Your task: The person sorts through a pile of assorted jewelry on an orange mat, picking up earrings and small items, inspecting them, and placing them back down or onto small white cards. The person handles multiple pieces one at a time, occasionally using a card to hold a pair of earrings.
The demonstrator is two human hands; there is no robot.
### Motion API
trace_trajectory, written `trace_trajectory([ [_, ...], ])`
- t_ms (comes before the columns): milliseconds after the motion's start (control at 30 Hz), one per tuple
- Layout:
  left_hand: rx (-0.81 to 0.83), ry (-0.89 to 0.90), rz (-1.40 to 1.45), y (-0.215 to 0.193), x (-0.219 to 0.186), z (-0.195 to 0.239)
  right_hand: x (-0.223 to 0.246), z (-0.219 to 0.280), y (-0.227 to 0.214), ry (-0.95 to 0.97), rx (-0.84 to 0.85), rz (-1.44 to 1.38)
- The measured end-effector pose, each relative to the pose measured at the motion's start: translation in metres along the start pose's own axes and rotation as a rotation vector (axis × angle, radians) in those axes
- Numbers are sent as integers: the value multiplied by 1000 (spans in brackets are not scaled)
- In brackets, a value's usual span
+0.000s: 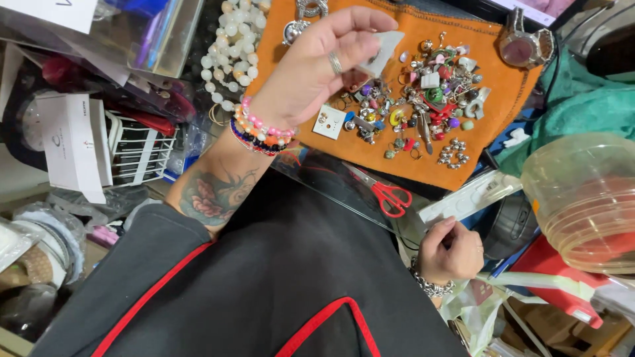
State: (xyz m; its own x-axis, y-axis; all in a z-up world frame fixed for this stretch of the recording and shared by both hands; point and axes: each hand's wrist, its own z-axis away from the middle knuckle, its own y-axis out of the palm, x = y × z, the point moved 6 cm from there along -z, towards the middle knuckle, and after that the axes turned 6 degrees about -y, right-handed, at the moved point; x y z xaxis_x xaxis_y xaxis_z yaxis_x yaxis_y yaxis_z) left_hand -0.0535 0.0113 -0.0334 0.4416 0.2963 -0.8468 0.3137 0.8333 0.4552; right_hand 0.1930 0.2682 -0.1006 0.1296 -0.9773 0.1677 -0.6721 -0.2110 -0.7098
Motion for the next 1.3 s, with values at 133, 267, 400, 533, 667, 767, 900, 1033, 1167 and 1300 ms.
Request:
trace_trajectory([
  [133,46,55,-95,1,-6,0,-1,0,2,-4,-6,-36],
  [267,59,27,131,-1,-3,0,-4,6,3,6,16,10],
  [400,41,107,-78,1,-11,-6,-1,1,2,-17,-47,-28],
  [533,8,308,-478,8,-25,-8,-1,-1,3,-15,-36,-46],
  [667,-17,332,-665,15,-27,-12,-2,1,3,-17,-21,-47],
  [767,-45,287,-804,12,-26,-12,-3,0,3,-13,-16,-52],
  [900,-49,296,-888,4,-18,-13,-1,-3,3,-24,-7,-43],
  [1033,-287,441,-1236,-15,-10,-15,-1,-3,3,-16,-14,-55],
  [1167,-443,411,-1477,-13,-5,-17,-2,0,4,-12,-16,-37],
  [1300,-409,443,-1602,18,-10,-11,-2,-1,4,-12,-11,-45],
])
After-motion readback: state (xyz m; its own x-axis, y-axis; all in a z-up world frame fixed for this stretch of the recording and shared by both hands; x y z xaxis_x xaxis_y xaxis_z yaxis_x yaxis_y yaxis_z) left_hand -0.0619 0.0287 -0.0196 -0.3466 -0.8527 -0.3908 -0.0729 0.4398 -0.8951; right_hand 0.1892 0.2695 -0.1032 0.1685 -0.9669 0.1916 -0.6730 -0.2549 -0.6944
